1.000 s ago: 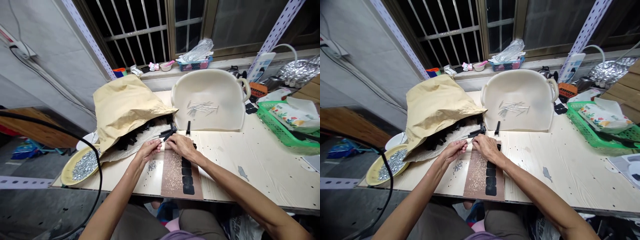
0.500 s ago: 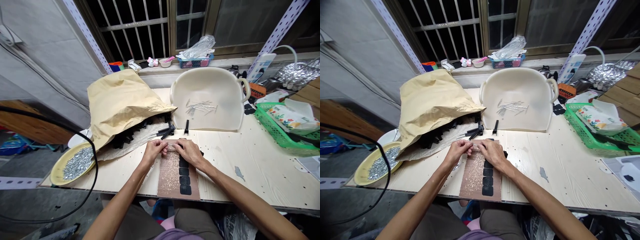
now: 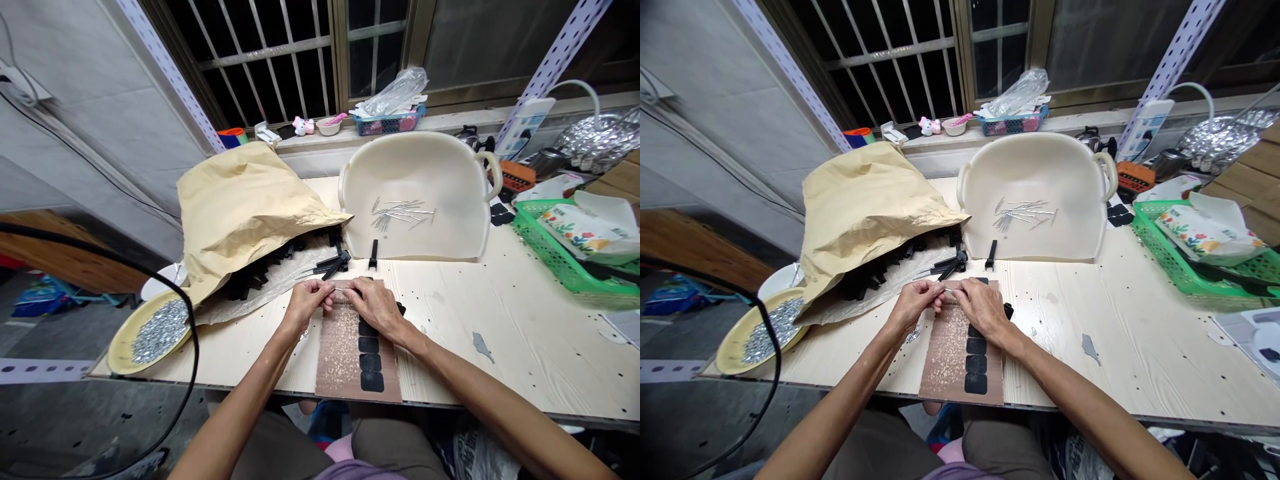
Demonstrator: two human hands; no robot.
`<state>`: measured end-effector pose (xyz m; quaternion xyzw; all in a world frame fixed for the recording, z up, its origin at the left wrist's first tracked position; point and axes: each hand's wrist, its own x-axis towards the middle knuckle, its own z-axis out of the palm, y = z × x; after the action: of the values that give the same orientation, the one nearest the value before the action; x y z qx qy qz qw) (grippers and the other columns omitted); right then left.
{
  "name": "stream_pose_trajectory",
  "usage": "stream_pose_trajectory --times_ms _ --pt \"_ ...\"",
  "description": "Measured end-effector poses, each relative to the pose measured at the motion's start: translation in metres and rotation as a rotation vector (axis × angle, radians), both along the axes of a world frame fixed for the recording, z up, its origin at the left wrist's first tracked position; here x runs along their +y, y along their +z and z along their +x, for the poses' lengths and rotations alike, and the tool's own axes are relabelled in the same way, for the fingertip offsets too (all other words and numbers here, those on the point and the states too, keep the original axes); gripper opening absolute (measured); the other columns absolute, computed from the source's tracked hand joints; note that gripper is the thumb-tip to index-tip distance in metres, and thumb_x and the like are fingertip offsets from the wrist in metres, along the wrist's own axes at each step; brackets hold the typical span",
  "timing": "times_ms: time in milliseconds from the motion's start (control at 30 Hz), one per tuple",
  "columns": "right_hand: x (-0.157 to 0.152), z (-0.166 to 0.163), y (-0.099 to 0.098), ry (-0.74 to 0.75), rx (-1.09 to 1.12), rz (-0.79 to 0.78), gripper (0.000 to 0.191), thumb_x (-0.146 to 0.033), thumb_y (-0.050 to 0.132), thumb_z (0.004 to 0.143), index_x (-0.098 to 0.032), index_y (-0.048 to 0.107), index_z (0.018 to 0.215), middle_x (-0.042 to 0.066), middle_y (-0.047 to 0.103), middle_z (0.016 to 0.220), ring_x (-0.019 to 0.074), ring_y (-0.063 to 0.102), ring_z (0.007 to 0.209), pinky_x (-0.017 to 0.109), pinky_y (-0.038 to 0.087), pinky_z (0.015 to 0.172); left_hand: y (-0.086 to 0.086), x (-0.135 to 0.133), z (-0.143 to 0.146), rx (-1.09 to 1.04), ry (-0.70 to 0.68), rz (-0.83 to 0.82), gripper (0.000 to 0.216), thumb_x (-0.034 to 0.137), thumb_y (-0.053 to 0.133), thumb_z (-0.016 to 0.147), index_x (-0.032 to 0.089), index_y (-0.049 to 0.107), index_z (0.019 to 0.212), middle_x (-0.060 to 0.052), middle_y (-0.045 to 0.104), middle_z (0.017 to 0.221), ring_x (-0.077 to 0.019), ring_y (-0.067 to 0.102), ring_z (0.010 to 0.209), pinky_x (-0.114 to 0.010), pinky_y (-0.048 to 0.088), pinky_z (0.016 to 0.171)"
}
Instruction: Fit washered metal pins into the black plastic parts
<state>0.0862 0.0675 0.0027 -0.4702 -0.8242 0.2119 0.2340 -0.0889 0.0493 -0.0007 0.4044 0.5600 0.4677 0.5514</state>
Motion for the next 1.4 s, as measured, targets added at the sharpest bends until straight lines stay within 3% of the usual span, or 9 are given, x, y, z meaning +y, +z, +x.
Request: stream_pose_trajectory --times_ms 267,333,467,533,733,933,1033,1233,1400 --pt "0.008 -0.014 -0.011 0.015 0.135 -0.130 0.022 -0.033 0.046 0.090 -0.019 0.059 0.079 -0.001 0.062 0.076 0.0130 0.056 0.071 0.023 0.033 0.061 0.003 0.004 -0.012 0.007 -0.021 -0.063 0.035 0.044 0.076 0.063 0.011 0.064 0.064 -0.001 0.062 0.052 -0.0065 0.052 0.041 -0.018 0.044 0.044" --pt "0.006 -0.017 -0.012 0.001 0.083 -0.063 0.022 -0.034 0.046 0.091 -0.019 0.059 0.081 0.000 0.063 0.079 0.0134 0.056 0.071 0.023 0.033 0.060 0.000 0.005 -0.011 -0.005 0.004 -0.068 0.036 0.044 0.076 0.063 0.011 0.063 0.063 0.000 0.060 0.050 -0.0059 0.050 0.039 -0.017 0.043 0.042" --pt "-0.001 -0.020 -0.011 0.000 -0.147 0.248 0.023 -0.026 0.039 0.094 -0.019 0.060 0.086 0.004 0.062 0.087 0.0140 0.057 0.073 0.026 0.031 0.060 -0.008 0.010 -0.010 -0.093 0.032 -0.205 0.038 0.043 0.078 0.060 0.010 0.059 0.060 0.000 0.058 0.049 -0.0038 0.047 0.035 -0.015 0.039 0.037" --pt "-0.003 -0.019 -0.011 0.006 -0.207 0.309 0.025 -0.024 0.037 0.095 -0.018 0.060 0.085 0.004 0.061 0.086 0.0142 0.057 0.073 0.027 0.030 0.059 -0.009 0.010 -0.009 -0.107 0.037 -0.223 0.039 0.043 0.078 0.059 0.010 0.059 0.059 0.000 0.059 0.050 -0.0035 0.047 0.035 -0.015 0.039 0.037" --pt "-0.003 -0.009 -0.006 -0.009 -0.062 0.065 0.017 -0.033 0.044 0.093 -0.021 0.056 0.089 -0.001 0.062 0.087 0.0135 0.058 0.076 0.023 0.030 0.056 -0.007 0.002 -0.004 0.010 0.035 -0.031 0.038 0.046 0.073 0.064 0.011 0.060 0.062 0.001 0.058 0.052 -0.0054 0.047 0.038 -0.017 0.039 0.038" --pt "-0.010 -0.002 -0.008 -0.036 -0.100 0.180 0.019 -0.032 0.042 0.094 -0.021 0.058 0.093 0.002 0.062 0.091 0.0134 0.058 0.072 0.024 0.029 0.054 -0.010 -0.004 0.003 0.052 0.002 0.007 0.038 0.049 0.067 0.071 0.012 0.060 0.064 0.001 0.058 0.052 -0.0059 0.047 0.037 -0.017 0.036 0.038" --pt "-0.010 -0.003 -0.011 -0.030 -0.079 0.140 0.023 -0.033 0.039 0.095 -0.021 0.058 0.091 0.002 0.064 0.092 0.0136 0.059 0.072 0.024 0.028 0.053 -0.014 -0.006 0.004 0.083 0.024 0.063 0.037 0.048 0.066 0.072 0.012 0.061 0.065 0.001 0.059 0.053 -0.0063 0.048 0.038 -0.018 0.037 0.040" --pt "0.016 -0.028 0.005 -0.077 0.008 -0.064 0.019 -0.035 0.043 0.093 -0.024 0.059 0.092 -0.001 0.066 0.082 0.0157 0.059 0.075 0.024 0.030 0.058 -0.004 0.027 -0.012 0.019 0.097 -0.050 0.037 0.044 0.076 0.062 0.010 0.060 0.060 0.000 0.058 0.050 -0.0045 0.047 0.038 -0.016 0.038 0.038" --pt "0.024 -0.038 0.008 -0.032 0.032 -0.048 0.018 -0.034 0.045 0.091 -0.023 0.059 0.089 0.000 0.066 0.082 0.0154 0.058 0.072 0.025 0.029 0.058 0.001 0.032 -0.024 0.033 0.106 -0.074 0.037 0.043 0.077 0.060 0.011 0.059 0.059 0.000 0.059 0.051 -0.0042 0.045 0.037 -0.016 0.037 0.036"
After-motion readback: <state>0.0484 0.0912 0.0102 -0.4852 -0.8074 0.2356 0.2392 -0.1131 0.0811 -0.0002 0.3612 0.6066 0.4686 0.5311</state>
